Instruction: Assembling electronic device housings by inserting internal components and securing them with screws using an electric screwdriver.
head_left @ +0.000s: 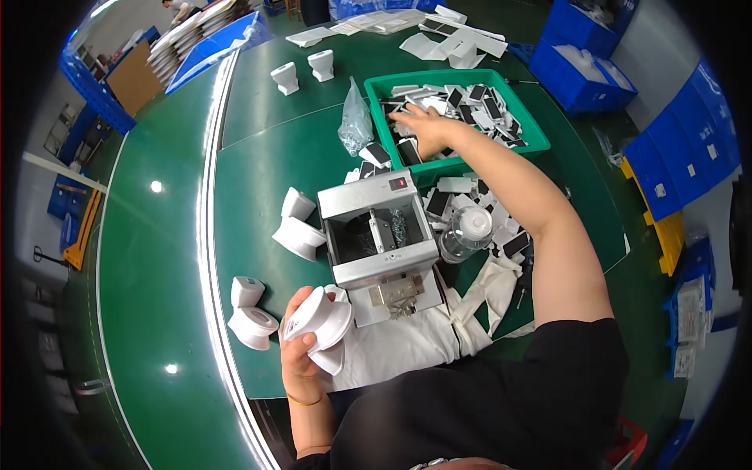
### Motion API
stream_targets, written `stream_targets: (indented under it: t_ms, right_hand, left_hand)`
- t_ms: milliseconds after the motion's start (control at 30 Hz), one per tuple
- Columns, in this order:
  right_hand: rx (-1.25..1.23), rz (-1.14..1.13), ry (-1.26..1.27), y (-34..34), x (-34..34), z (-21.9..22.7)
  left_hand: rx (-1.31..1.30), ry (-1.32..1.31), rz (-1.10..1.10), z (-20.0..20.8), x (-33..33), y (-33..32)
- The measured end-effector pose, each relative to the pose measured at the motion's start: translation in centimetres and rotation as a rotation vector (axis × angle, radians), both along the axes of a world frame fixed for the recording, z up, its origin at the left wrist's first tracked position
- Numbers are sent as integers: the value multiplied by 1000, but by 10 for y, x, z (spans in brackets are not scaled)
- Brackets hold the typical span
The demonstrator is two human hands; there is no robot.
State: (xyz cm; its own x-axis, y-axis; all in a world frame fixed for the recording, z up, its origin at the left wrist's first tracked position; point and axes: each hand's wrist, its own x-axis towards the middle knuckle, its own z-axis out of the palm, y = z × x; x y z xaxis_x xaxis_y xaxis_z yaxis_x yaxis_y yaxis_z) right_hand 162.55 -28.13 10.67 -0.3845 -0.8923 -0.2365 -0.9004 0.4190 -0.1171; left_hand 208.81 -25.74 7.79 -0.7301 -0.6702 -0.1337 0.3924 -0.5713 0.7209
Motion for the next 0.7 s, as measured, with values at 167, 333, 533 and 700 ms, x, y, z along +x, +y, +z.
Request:
stream_targets:
  t_ms: [167, 333, 533, 700]
  right_hand:
    - [-51, 145, -23, 3, -2, 16]
    - [180, 6, -15, -10, -6, 24]
    - [61, 227, 0, -14, -6, 16]
    - [94, 309, 67, -3, -22, -17]
  left_hand:
    - [4, 2, -21, -2, 4, -3]
    - [59, 27, -39, 7, -6, -4]
    - [33, 59, -58, 14, 1, -6]
    - [-20, 82, -112, -2, 4, -9]
